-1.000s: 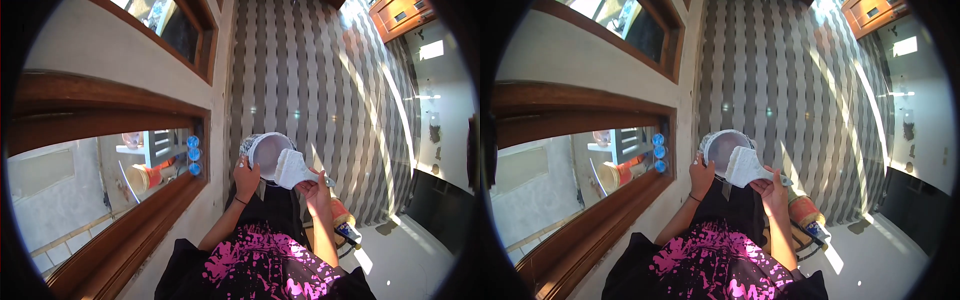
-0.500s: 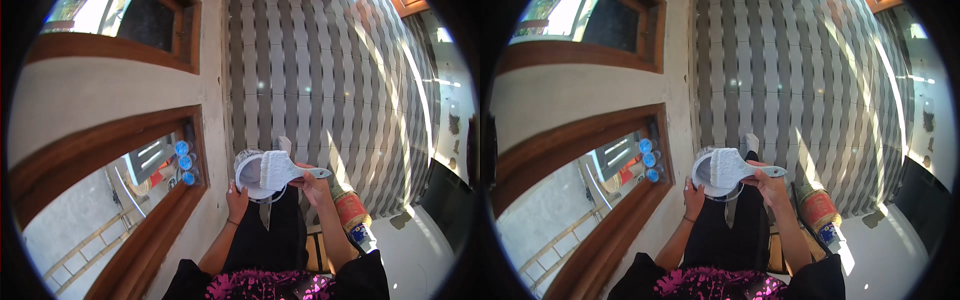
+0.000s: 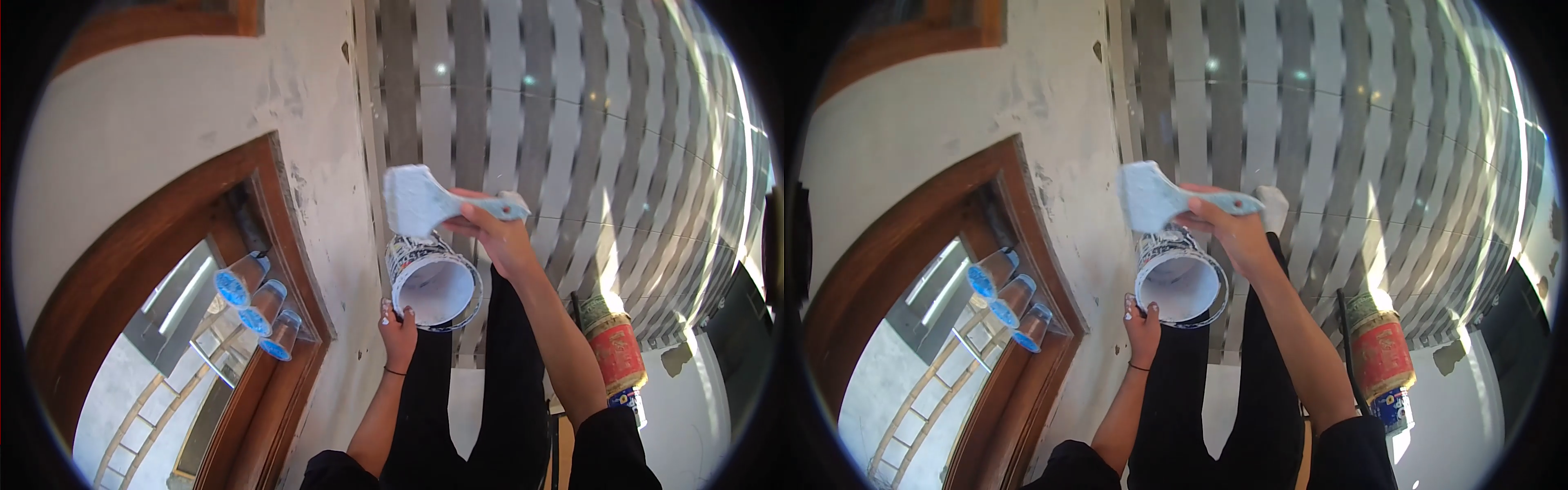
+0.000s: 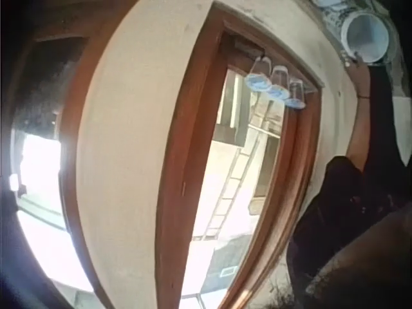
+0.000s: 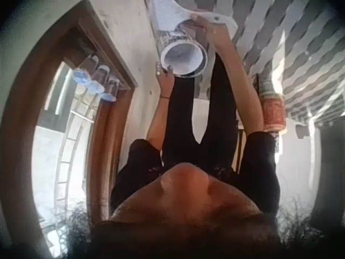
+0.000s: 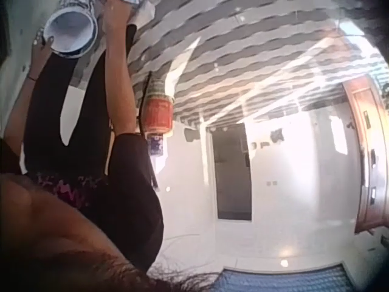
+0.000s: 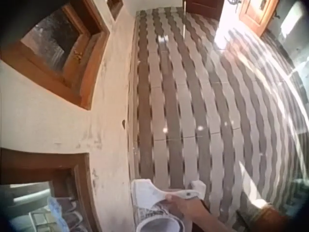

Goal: Painting a wall around a window frame with white paint using a brush.

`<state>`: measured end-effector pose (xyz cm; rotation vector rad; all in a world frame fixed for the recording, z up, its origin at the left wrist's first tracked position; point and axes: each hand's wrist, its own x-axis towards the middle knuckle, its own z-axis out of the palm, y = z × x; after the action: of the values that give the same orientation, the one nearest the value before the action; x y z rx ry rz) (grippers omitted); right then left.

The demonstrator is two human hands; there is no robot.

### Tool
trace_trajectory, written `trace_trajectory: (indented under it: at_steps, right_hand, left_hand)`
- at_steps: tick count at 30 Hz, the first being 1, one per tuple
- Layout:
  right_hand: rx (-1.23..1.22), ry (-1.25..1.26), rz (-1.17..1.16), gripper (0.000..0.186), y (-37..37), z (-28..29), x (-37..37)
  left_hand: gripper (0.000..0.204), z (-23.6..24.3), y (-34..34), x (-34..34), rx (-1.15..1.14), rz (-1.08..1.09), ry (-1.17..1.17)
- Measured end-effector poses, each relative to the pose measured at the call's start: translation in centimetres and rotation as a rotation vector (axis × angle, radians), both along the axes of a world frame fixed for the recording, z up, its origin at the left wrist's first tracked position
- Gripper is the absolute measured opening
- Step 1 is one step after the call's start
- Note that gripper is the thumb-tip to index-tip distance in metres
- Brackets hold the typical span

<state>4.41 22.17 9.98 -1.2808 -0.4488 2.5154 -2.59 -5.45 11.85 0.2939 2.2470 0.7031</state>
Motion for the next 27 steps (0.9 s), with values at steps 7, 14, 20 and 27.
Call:
trace_trajectory:
  at_steps: [7,14,20,27]
  right_hand:
    - [0.113,-0.007,-0.018,0.033,-6.0,-7.5,-11.2]
    - [0.625,-0.169,0.050,0.025,-10.7,-1.8,-15.5]
    - [0.171,-0.148,-0.033,0.026,-10.1,-4.2,-12.1]
    - [0.297,-0.295,-0.066,0.026,-9.8,-8.7,-16.6]
  left_hand:
    - [0.030,-5.6,-2.4,2.5,-0.092,0.097,-0.056]
    - [0.030,-7.4,-7.2,5.6,0.110,0.156,-0.058]
    - [0.021,-4.9,-3.8,4.6,-0.047,0.139,-0.072]
    - [0.021,-4.7,-3.9,3.3,-0.018,0.132,0.000]
